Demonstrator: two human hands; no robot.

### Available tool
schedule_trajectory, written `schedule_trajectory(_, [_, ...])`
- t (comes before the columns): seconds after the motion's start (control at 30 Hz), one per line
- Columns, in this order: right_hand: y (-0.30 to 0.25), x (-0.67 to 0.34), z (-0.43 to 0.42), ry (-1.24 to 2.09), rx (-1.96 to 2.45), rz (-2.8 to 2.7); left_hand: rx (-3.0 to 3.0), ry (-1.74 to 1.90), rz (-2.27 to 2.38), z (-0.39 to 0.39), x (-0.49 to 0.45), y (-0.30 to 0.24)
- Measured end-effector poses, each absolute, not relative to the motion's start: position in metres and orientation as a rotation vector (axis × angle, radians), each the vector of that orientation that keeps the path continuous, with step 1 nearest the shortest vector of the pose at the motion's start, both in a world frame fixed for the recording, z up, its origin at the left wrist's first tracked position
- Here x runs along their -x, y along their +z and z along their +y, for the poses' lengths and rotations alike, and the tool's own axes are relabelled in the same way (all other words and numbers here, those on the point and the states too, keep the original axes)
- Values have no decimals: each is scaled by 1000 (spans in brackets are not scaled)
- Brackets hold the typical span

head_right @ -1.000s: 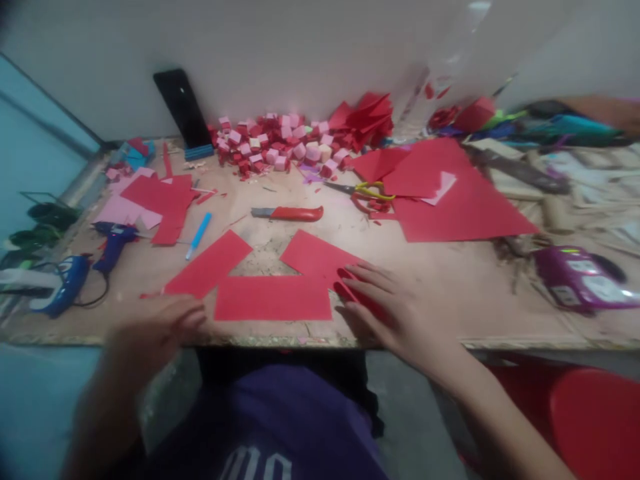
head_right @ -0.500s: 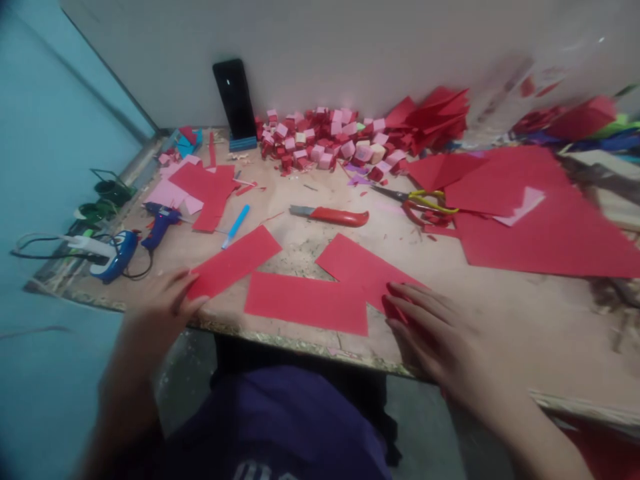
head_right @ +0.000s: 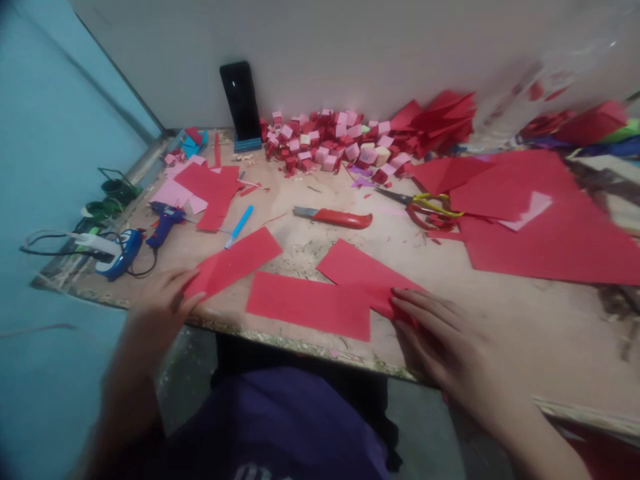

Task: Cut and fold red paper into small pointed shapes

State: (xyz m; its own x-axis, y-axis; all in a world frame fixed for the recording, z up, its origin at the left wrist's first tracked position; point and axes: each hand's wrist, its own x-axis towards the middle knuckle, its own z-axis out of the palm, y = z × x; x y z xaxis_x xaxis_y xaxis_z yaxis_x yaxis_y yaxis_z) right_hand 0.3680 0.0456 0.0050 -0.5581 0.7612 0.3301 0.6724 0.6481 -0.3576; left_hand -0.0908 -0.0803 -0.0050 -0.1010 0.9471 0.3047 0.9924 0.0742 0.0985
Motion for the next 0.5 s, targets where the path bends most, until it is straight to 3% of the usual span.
schedule_trajectory(0.33, [4, -370, 44, 303, 1138, -2354, 1988, -370, -2186, -81, 101, -11])
schedule_trajectory(0.5, [9, -368, 41, 300, 1143, -2358, 1753, -433, -2222, -83, 119, 14])
